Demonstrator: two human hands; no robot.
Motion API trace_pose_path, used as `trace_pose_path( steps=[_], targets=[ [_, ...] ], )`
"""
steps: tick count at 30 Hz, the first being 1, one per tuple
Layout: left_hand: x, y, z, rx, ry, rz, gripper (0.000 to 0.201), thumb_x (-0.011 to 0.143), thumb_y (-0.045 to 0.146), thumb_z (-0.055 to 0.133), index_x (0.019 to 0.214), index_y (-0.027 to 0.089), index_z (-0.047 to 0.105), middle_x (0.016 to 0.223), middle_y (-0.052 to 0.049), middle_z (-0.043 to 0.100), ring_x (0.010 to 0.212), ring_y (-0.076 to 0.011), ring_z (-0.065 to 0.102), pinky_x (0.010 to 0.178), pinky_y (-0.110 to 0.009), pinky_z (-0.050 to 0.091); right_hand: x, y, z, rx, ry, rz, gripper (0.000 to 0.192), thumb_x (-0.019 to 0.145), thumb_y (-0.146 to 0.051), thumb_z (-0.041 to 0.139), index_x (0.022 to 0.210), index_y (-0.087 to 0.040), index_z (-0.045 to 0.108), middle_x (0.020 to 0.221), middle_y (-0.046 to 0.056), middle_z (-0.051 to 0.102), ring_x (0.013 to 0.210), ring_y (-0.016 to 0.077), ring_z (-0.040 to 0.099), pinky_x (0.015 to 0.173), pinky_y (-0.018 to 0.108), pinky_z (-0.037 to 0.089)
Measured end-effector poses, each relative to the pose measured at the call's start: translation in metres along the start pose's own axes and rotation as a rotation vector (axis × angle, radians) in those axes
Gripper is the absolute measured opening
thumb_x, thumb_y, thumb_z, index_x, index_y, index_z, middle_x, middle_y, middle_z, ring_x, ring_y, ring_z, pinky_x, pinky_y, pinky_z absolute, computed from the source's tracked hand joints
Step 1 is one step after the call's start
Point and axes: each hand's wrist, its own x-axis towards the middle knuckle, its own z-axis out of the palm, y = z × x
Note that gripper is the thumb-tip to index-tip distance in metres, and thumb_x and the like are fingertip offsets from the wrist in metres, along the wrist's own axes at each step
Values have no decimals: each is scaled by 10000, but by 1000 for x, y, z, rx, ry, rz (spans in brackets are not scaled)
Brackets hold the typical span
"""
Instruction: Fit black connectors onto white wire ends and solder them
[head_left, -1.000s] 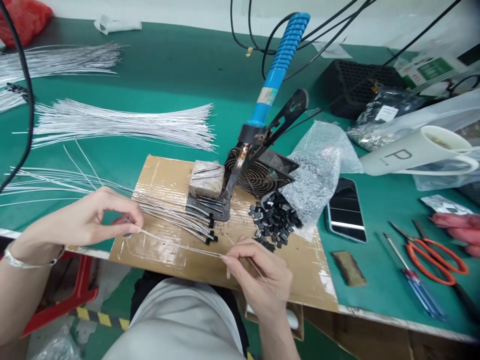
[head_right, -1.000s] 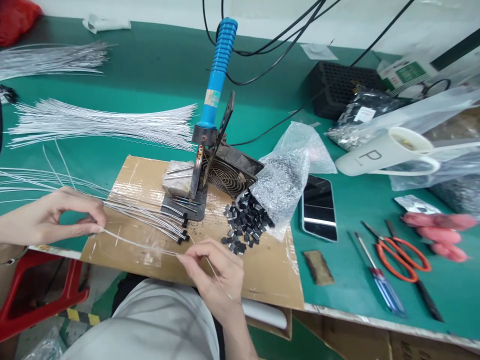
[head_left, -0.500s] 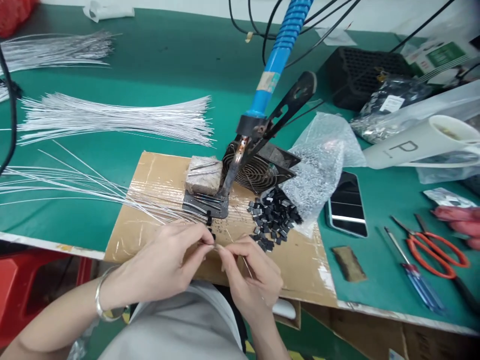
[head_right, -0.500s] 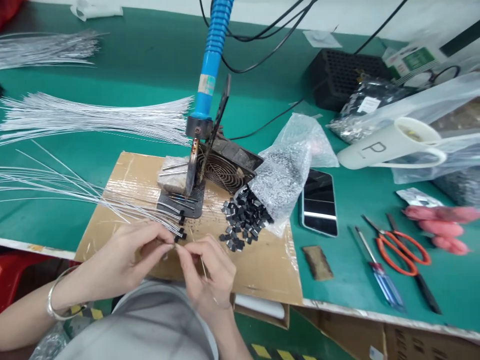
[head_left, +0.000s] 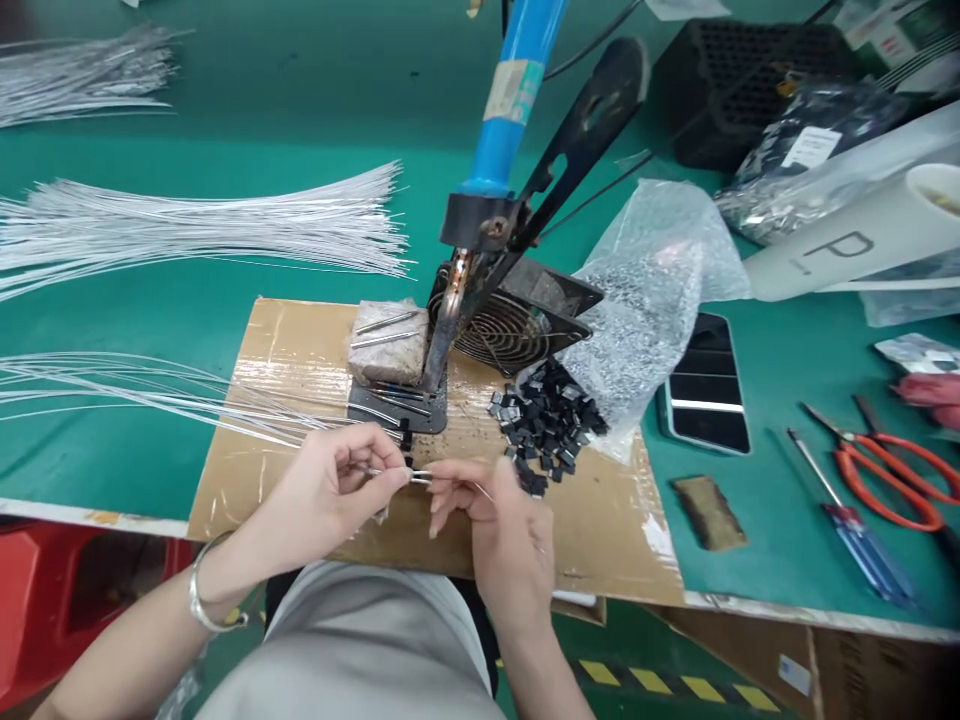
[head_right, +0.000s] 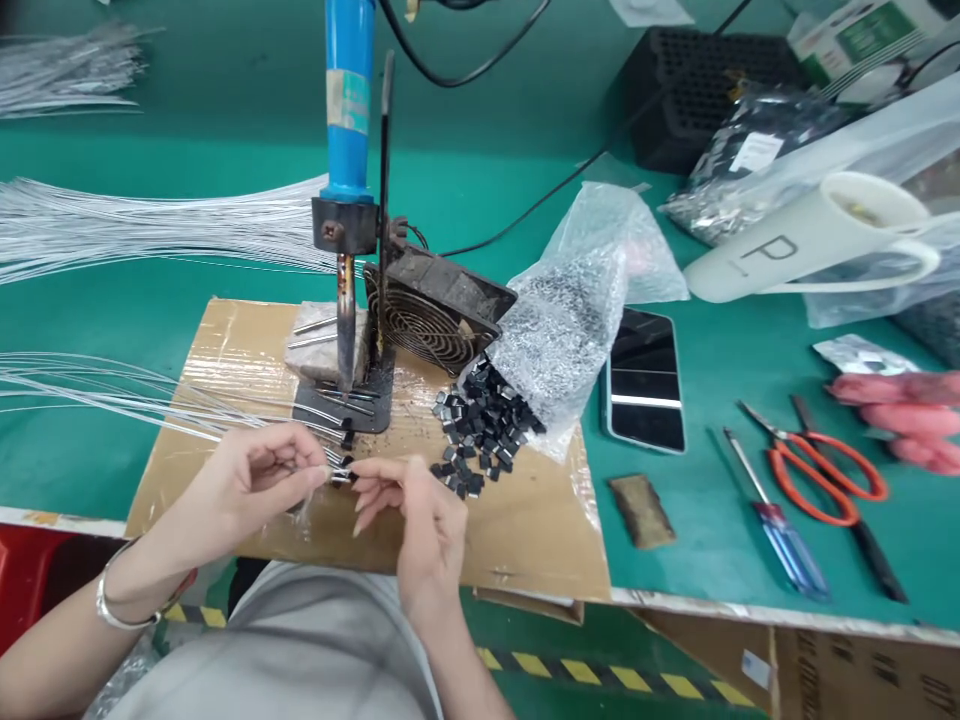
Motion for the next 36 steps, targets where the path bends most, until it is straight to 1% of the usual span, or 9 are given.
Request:
trace_pose_path(
  steps=[3,5,7,11,17,23,32,36],
  targets=[
    [1,0,0,-21,12,-3,155,882,266,669,777,154,645,680,11,610,604,-94,515,550,-185,392,-1,-3,7,-26,-12,17,220,963,-399,707,913,-252,862,742,29,716,558,109,634,468,199,551],
    [2,0,1,-35,28,-13,155,868,276,677,777,153,655,692,-3,631,610,-100,529,557,-193,406,-2,-4,10,-6,1,41,126,920,-345,762,912,-271,864,739,18,717,549,102,628,456,189,540],
    [2,0,2,-38,51,-25,154,851,289,690,786,150,672,703,-18,655,619,-110,549,564,-204,422,-3,-5,12,24,3,64,95,901,-325,783,911,-280,865,728,12,717,532,97,624,447,185,530],
    [0,-1,3,-35,89,-17,174,857,303,691,779,149,670,695,-22,653,623,-117,565,572,-211,440,-3,-6,14,68,-15,91,73,875,-319,807,880,-270,861,700,3,705,510,86,608,442,181,508],
    [-2,-1,4,-10,96,34,163,873,278,679,768,156,652,686,-10,643,621,-110,563,571,-202,454,-4,-12,19,113,23,175,96,832,-335,845,812,-241,839,657,-10,691,499,73,579,440,166,478],
    [-5,1,6,39,112,76,147,887,257,661,771,166,656,701,-13,659,637,-116,580,567,-202,459,-1,-7,14,156,-55,190,118,839,-352,841,827,-235,838,639,-7,690,480,82,570,417,169,474],
    [-4,1,6,77,92,99,146,894,227,647,761,168,653,672,0,635,599,-105,542,531,-198,409,6,-17,14,271,-81,347,166,739,-359,897,729,-207,831,568,-11,664,419,68,534,380,154,426],
    [-6,0,5,80,94,91,154,899,233,644,759,169,646,677,-2,630,604,-107,536,536,-206,400,5,-15,13,284,-88,370,171,748,-361,895,732,-202,833,576,-10,666,417,60,535,378,142,425]
  ],
)
